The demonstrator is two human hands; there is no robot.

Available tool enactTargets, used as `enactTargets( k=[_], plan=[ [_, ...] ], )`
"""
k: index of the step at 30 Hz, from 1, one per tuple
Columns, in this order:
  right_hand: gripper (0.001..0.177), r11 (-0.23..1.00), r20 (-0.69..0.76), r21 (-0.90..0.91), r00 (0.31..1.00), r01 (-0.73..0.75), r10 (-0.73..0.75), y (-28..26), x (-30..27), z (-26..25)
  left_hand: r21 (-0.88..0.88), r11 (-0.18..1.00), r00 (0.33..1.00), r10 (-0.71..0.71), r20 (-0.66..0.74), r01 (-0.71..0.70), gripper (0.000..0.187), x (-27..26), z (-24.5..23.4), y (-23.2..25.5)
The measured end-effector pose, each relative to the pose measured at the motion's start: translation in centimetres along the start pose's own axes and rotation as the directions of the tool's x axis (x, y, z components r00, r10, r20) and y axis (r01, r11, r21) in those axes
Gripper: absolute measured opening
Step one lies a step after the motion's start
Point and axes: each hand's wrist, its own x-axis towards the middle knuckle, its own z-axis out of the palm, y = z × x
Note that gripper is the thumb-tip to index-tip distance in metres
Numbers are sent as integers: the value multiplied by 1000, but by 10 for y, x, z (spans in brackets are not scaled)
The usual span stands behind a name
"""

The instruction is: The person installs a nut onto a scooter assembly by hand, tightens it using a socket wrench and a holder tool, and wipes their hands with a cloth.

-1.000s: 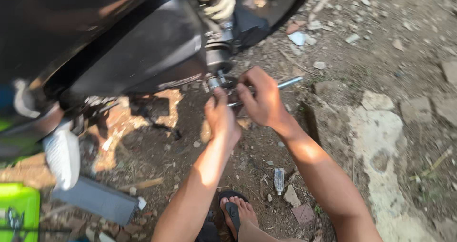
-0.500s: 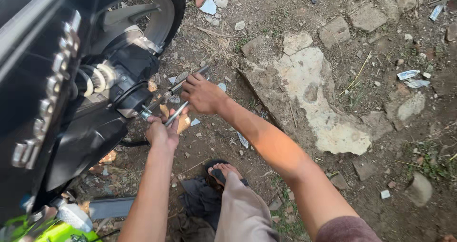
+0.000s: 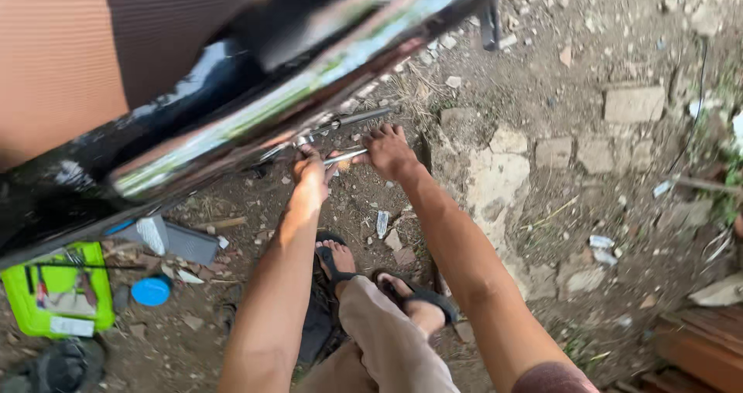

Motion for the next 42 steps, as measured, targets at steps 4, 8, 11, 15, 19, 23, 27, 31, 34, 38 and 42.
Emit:
enactTargets(
  k=[4,8,11,15,19,23,27,31,34,38,42],
  plan=[
    [72,998,8,59,999,31,-32,11,5,5,-3,999,999,54,-3,-54,34,-31,1,8],
    [70,973,-214,-101,950,210,-227,9,6,2,22,995,994,96,-54,-95,33,-51,17,25],
    [70,997,107,66,993,32,-39,20,6,-6,91,974,970,218,-103,-209,37,-58,14,17],
    [64,973,79,69,972,218,-223,33,15,-16,44,849,842,529,-107,-527,41,-61,11,4],
    [61,945,51,-172,960,279,-274,35,22,-8,-358,755,821,567,-63,-549,38,-62,22,-12],
    [58,885,-120,-101,877,455,-465,43,20,-6,-169,703,723,668,-179,-691,39,-48,33,-15],
    [59,931,77,-116,938,346,-339,45,24,-11,-447,580,716,655,-242,-681,34,-36,58,-18],
    [60,920,215,70,895,385,-391,32,14,-29,-393,645,747,631,-210,-655,30,-54,49,-10],
    [64,928,227,44,901,369,-370,26,9,-29,-299,699,760,609,-227,-650,35,-65,49,-2],
    [73,854,194,-47,843,519,-501,38,35,-27,-242,725,750,539,-383,-645,45,-63,58,7],
    [71,889,198,-171,898,426,-392,45,44,-17,-225,769,778,489,-395,-598,35,-74,59,7]
  ],
)
